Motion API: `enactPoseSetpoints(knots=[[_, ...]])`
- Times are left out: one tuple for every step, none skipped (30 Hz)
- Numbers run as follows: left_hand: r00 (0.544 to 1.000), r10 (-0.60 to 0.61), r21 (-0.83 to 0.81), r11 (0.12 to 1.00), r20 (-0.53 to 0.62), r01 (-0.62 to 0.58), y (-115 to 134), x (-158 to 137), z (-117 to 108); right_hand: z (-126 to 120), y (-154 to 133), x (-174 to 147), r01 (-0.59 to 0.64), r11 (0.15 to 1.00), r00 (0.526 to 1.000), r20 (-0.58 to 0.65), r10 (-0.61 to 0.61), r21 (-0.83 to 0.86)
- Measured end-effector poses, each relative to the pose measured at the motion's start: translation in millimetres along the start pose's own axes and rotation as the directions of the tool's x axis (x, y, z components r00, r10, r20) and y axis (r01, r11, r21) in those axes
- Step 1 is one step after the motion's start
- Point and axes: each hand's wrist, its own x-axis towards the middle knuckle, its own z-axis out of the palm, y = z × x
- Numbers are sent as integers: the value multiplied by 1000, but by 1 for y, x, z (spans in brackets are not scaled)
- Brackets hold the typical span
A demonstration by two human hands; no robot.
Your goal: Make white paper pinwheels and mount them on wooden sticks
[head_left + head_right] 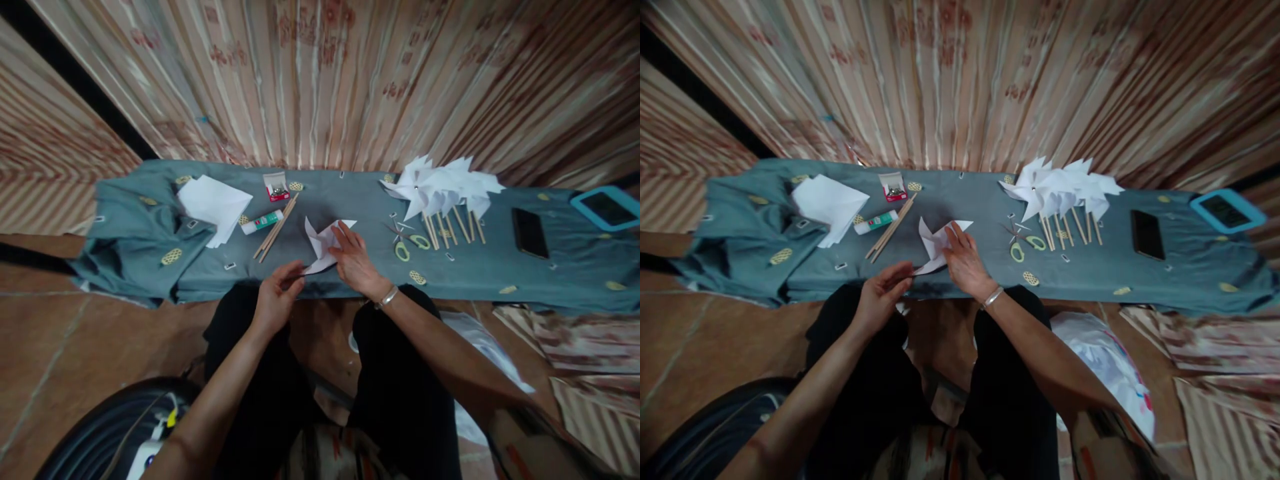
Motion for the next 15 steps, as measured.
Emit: enactPoseSetpoints(knots=[[999, -20, -66, 998, -37, 18, -1, 2, 1, 0, 0, 0, -1, 1000, 1000, -15, 1, -1], [997, -48, -128, 991, -64, 40, -1, 4, 3, 0, 0, 0, -6, 1000, 1000, -29, 6, 0], [993, -86, -185, 980, -77, 71, 0, 7, 5, 1, 0, -1, -14, 1000, 999, -44, 14, 7], [989, -130, -238, 965, -75, 109, 2, 10, 7, 2, 1, -1, -26, 999, 998, -60, 27, 19], [982, -177, -284, 946, -58, 154, 5, 14, 9, 3, 1, -2, -42, 998, 996, -78, 45, 41], [974, -224, -324, 924, -29, 202, 7, 17, 12, 4, 2, -3, -60, 996, 993, -98, 67, 71], [965, -264, -357, 900, 12, 251, 9, 21, 16, 6, 3, -4, -75, 992, 989, -116, 87, 104], [954, -292, -380, 877, 64, 294, 11, 26, 20, 7, 4, -5, -89, 986, 986, -131, 107, 139], [945, -306, -396, 858, 117, 327, 12, 30, 24, 8, 4, -6, -101, 980, 982, -142, 126, 171], [937, -307, -405, 845, 169, 350, 12, 35, 28, 8, 5, -6, -109, 974, 979, -149, 140, 200], [929, -301, -409, 836, 215, 366, 12, 41, 32, 8, 5, -7, -114, 968, 977, -152, 150, 222], [922, -295, -410, 830, 251, 377, 11, 46, 36, 8, 4, -7, -117, 964, 975, -155, 156, 238], [917, -292, -409, 827, 274, 385, 10, 50, 40, 7, 4, -8, -116, 962, 974, -162, 159, 248], [913, -294, -410, 823, 284, 392, 8, 55, 43, 6, 4, -9, -112, 962, 972, -174, 158, 249], [909, -300, -413, 818, 289, 401, 7, 59, 45, 4, 4, -9, -103, 965, 971, -186, 150, 241]])
